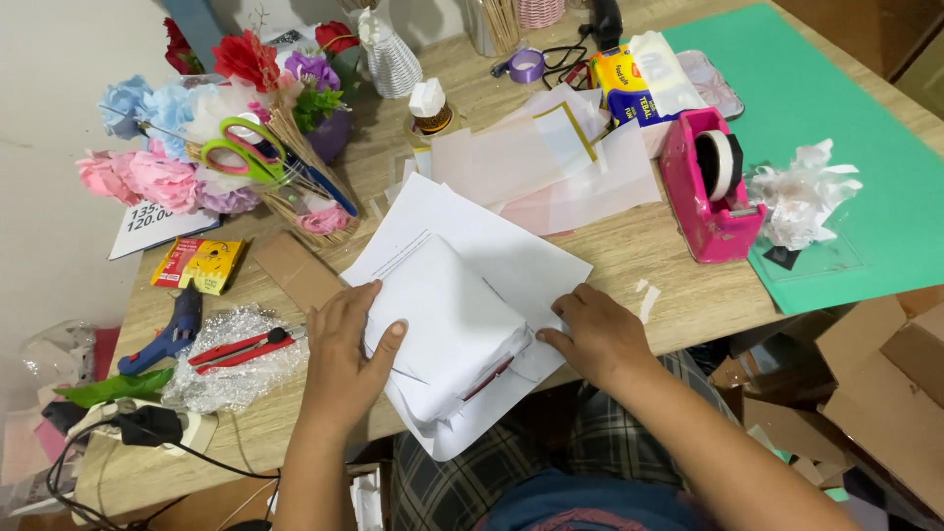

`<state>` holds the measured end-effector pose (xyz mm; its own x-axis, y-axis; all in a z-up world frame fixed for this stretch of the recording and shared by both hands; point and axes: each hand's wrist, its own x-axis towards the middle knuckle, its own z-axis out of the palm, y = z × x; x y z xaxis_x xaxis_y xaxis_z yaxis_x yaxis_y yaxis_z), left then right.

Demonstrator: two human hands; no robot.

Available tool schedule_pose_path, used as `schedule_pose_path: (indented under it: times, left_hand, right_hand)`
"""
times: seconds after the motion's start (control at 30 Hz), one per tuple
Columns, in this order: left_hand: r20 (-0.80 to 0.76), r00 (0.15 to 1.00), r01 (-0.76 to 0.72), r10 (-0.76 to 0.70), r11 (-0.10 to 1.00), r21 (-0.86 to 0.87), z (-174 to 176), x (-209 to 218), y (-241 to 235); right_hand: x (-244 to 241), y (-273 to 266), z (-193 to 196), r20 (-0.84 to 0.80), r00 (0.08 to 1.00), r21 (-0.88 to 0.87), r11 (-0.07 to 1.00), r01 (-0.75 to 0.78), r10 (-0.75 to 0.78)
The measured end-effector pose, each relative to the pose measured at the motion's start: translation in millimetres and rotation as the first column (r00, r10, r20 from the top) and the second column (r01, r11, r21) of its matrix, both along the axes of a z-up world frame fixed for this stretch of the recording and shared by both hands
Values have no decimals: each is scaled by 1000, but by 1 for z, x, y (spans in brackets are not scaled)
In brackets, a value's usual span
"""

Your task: The person folds a printed paper template into a small box shape and secures the edges with adhesive tape. They repeatedly fold flaps, align edges, and apply tape to hold the structure together.

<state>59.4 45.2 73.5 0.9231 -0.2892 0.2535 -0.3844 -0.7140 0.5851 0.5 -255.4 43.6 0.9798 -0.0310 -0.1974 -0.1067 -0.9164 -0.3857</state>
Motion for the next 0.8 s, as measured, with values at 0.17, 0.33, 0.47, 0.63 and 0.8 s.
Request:
schedule_pose_path:
  times: [0.17, 0.33, 0.47, 0.63, 0.8]
  left_hand:
    - [100, 995, 11, -13, 1000, 23, -12, -4, 6]
    - [187, 982, 22, -28, 999, 32, -19, -9, 8]
    - [230, 973, 28, -32, 999, 20, -25, -10, 14]
    - [231, 973, 15, -20, 1000, 21, -22, -14, 16]
    - [306, 951, -68, 36, 993, 92, -23, -17, 10]
  right_hand:
    - [9, -2, -41, 124, 991, 67, 997, 49, -57]
    - [15, 2, -29, 29, 985, 210, 964, 163, -172]
    - [19, 7, -32, -27, 961, 580, 779, 239, -275]
    - [24, 13, -32, -17, 911, 775, 570, 272, -411]
    - [28, 7, -4, 115, 902, 762, 619, 188, -416]
